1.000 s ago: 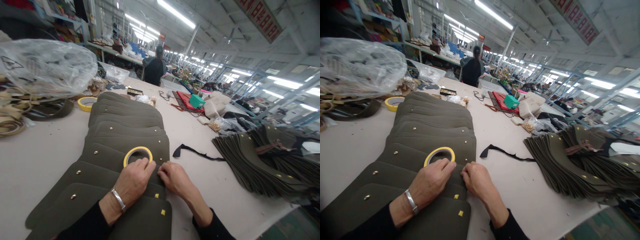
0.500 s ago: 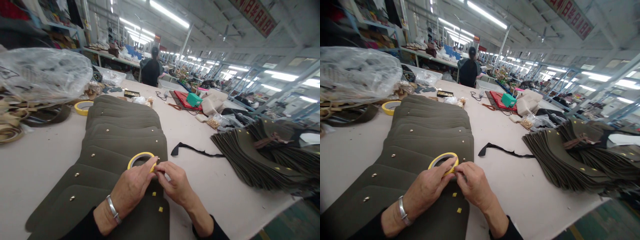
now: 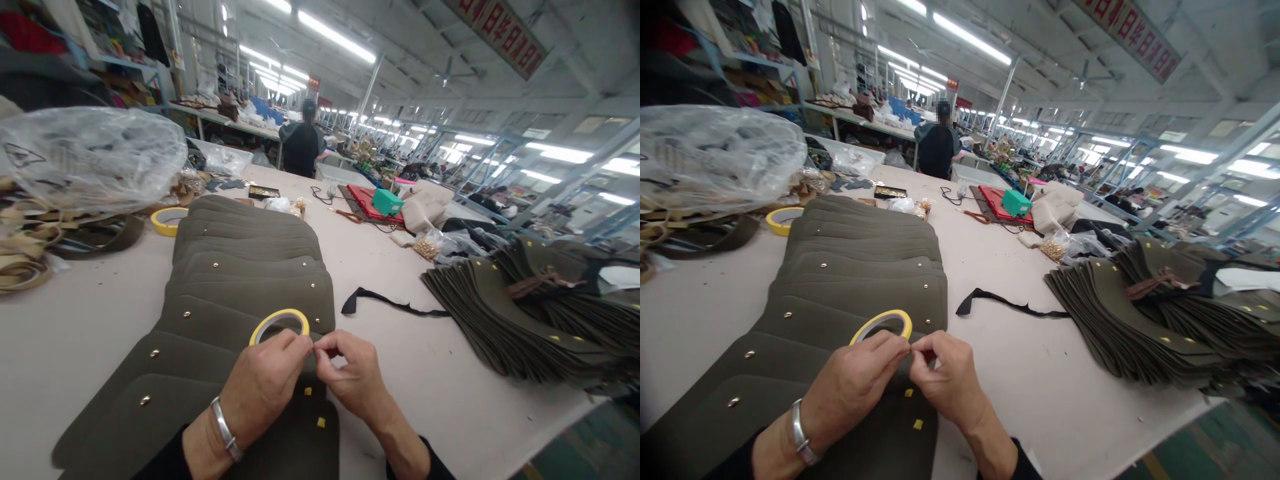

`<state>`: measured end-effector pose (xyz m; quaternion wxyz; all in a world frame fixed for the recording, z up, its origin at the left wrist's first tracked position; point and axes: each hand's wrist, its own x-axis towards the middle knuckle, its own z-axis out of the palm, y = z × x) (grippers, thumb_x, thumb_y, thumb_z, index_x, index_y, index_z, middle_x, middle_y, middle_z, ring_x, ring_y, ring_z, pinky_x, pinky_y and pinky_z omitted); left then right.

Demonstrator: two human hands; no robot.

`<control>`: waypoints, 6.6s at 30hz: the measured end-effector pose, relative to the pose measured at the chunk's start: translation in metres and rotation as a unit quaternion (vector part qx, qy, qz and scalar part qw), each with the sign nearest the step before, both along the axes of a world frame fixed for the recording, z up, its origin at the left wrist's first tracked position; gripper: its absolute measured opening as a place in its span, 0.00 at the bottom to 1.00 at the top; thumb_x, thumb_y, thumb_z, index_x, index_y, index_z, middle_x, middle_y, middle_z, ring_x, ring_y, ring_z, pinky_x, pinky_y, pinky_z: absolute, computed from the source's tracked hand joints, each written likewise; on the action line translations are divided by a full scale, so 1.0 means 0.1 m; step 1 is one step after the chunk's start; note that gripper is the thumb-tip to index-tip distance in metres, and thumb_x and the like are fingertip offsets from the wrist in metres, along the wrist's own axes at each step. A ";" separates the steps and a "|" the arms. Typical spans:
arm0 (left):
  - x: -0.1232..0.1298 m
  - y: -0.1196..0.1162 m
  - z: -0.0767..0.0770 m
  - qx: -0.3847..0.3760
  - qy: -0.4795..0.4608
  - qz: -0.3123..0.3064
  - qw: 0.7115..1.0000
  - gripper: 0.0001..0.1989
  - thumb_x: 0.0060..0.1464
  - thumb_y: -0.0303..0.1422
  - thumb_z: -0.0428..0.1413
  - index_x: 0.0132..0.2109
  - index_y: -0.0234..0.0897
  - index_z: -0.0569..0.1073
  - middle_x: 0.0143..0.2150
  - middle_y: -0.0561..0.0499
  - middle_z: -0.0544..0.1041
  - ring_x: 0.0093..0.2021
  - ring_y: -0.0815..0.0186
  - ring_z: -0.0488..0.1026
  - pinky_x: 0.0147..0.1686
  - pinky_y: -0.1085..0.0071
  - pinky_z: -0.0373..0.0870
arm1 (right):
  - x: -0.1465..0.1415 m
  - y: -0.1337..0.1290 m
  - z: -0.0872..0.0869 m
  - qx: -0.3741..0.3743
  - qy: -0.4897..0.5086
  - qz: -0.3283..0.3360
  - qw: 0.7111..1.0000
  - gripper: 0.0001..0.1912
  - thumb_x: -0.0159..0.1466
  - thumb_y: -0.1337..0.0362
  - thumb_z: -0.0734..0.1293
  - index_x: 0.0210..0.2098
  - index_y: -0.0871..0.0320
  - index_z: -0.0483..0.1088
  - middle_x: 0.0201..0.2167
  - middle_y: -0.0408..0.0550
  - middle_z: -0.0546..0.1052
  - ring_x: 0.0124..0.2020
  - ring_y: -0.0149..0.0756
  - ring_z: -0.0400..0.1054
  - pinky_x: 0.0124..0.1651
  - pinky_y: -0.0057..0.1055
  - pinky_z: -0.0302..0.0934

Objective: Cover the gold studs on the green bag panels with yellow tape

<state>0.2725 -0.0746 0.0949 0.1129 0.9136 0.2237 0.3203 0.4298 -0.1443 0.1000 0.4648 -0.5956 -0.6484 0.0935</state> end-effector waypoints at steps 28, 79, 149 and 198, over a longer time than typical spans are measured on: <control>0.16 -0.04 -0.23 0.008 0.242 0.038 0.969 0.05 0.60 0.25 0.49 0.38 0.38 0.68 0.36 0.49 0.73 0.36 0.59 0.70 0.32 0.65 0.68 | 0.30 0.47 -0.42 -0.125 -0.173 -0.077 0.974 0.10 0.64 0.71 0.59 0.29 0.57 0.67 0.29 0.48 0.75 0.33 0.37 0.70 0.38 0.31 0.61; -0.04 0.09 -0.06 0.027 -0.001 0.025 0.999 0.17 0.66 0.33 0.43 0.60 0.37 0.59 0.47 0.47 0.79 0.36 0.63 0.78 0.36 0.67 0.74 | 0.08 0.17 0.05 0.073 -0.135 0.105 0.983 0.08 0.63 0.74 0.60 0.36 0.58 0.68 0.31 0.49 0.75 0.34 0.37 0.69 0.38 0.33 0.67; 0.02 0.20 -0.14 0.013 0.027 -0.001 1.000 0.12 0.64 0.26 0.43 0.48 0.38 0.69 0.34 0.51 0.75 0.34 0.64 0.73 0.35 0.68 0.70 | 0.38 0.24 0.01 -0.222 0.048 0.002 0.974 0.09 0.62 0.66 0.64 0.32 0.58 0.77 0.22 0.42 0.76 0.24 0.31 0.67 0.26 0.25 0.58; 0.31 0.27 -0.20 0.037 0.229 0.068 0.970 0.08 0.62 0.25 0.47 0.38 0.39 0.69 0.34 0.48 0.71 0.36 0.56 0.67 0.36 0.60 0.65 | 0.58 0.33 -0.40 -0.251 0.327 -0.076 0.908 0.15 0.54 0.54 0.71 0.30 0.62 0.73 0.23 0.47 0.77 0.26 0.33 0.73 0.31 0.28 0.69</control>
